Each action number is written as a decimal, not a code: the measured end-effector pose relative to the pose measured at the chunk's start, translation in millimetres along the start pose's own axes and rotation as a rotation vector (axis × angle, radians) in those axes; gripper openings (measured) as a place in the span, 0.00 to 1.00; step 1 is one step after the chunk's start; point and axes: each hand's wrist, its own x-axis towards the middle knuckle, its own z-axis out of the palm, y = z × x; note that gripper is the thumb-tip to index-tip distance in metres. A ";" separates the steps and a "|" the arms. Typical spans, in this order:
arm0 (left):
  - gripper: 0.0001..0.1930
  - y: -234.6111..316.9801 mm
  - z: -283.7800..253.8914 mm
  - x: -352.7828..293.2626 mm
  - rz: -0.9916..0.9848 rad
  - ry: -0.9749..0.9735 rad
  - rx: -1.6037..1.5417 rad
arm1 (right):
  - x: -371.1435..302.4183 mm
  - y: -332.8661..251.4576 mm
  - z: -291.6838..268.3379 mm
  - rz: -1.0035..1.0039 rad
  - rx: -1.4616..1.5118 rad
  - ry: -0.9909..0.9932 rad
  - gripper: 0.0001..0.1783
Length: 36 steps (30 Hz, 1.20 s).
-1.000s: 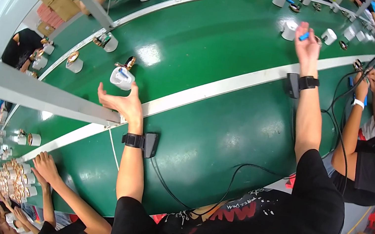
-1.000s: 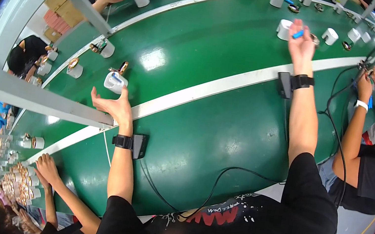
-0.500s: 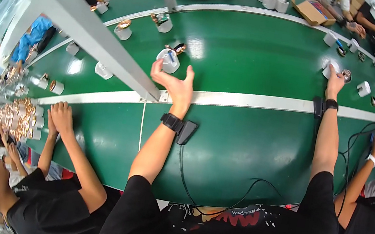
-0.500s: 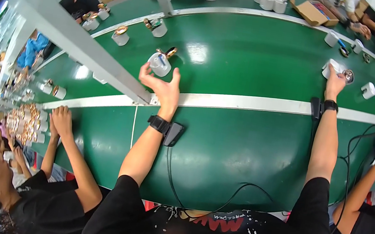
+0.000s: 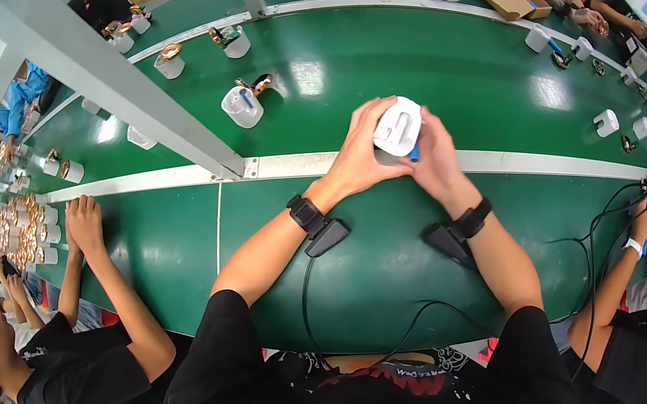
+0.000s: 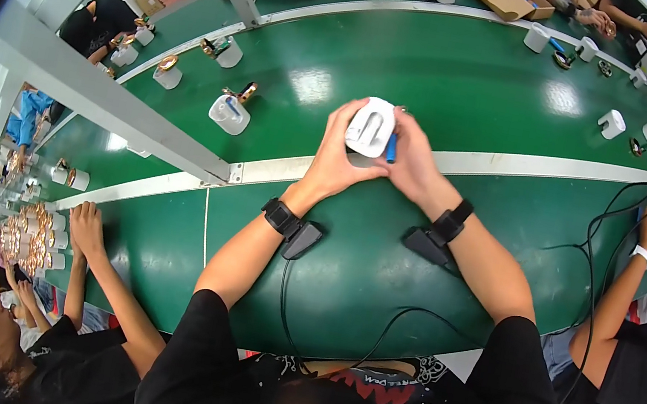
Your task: The person assembles electronic devices by picking up a white housing, inserting a blue battery, and fitting a gold-colored component on top. They then fit a white cap onto the housing and place the completed unit on the green workbench before repeating the process.
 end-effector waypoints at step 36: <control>0.45 -10.6 5.5 -3.4 -0.140 -0.344 -0.175 | -24.6 -41.6 -16.3 -0.901 -1.202 -0.199 0.09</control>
